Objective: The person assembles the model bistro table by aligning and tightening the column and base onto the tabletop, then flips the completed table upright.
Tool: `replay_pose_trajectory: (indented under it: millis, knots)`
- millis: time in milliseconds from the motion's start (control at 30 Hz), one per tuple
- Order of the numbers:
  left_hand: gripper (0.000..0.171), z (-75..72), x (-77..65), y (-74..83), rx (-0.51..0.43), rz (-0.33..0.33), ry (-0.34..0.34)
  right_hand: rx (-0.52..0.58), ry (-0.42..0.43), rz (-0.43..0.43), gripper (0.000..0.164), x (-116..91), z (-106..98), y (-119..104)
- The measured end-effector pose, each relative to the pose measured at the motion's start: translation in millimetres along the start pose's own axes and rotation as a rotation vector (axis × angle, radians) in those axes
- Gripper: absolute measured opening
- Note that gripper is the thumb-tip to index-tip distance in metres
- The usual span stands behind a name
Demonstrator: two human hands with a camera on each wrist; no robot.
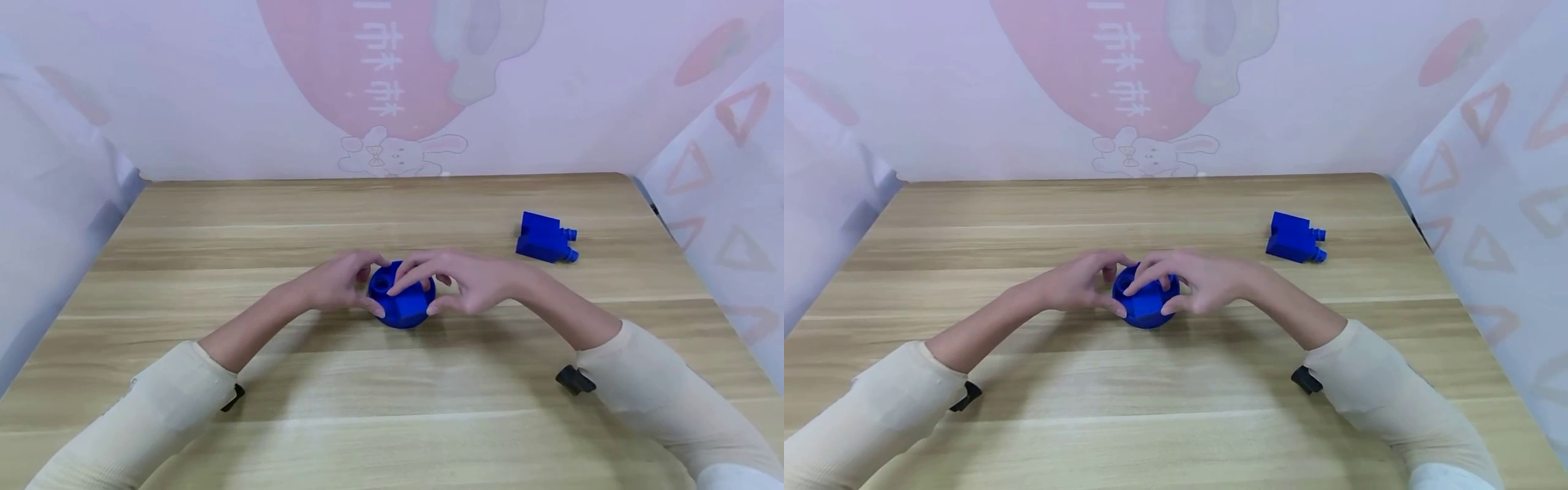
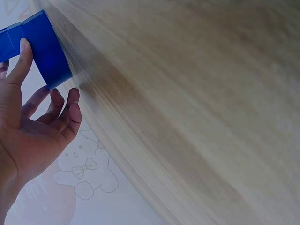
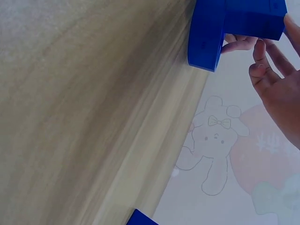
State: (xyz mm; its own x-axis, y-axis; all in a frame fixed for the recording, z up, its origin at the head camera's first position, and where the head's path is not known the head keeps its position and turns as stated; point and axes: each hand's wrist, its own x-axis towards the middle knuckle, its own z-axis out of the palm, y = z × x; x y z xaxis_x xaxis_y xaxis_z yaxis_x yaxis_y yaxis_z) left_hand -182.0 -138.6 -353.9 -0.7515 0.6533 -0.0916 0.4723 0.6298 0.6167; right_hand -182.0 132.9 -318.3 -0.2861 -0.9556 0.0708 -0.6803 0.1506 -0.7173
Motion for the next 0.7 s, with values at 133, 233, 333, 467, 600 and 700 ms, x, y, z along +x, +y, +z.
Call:
replay_pose_trajectory:
  millis: [133, 233, 333, 467, 600, 700]
  knots:
    - [0.076, -0.6, -1.1, 0.5, 0.002, 0.011, 0.004, 0.006, -0.019, 0.027, 0.05, 2, -2, -2]
    - [0.076, -1.3, -1.2, 1.1, 0.009, 0.011, 0.005, 0.002, -0.033, 0.033, 0.044, 3, -4, -3]
    - [0.076, -1.9, -1.1, 1.8, 0.02, 0.004, 0.003, 0.003, -0.041, 0.034, 0.045, 3, -6, -4]
    - [0.077, -2.5, -0.8, 2.6, 0.032, -0.008, -0.002, 0.019, -0.041, 0.041, 0.051, 4, -5, -2]
    - [0.078, -2.6, -0.9, 3.4, 0.036, -0.016, -0.004, 0.031, 0.026, 0.068, 0.049, 2, 1, 5]
    - [0.079, -2.6, -0.9, 3.9, 0.037, -0.016, -0.001, -0.008, 0.144, 0.071, 0.043, -1, 8, 7]
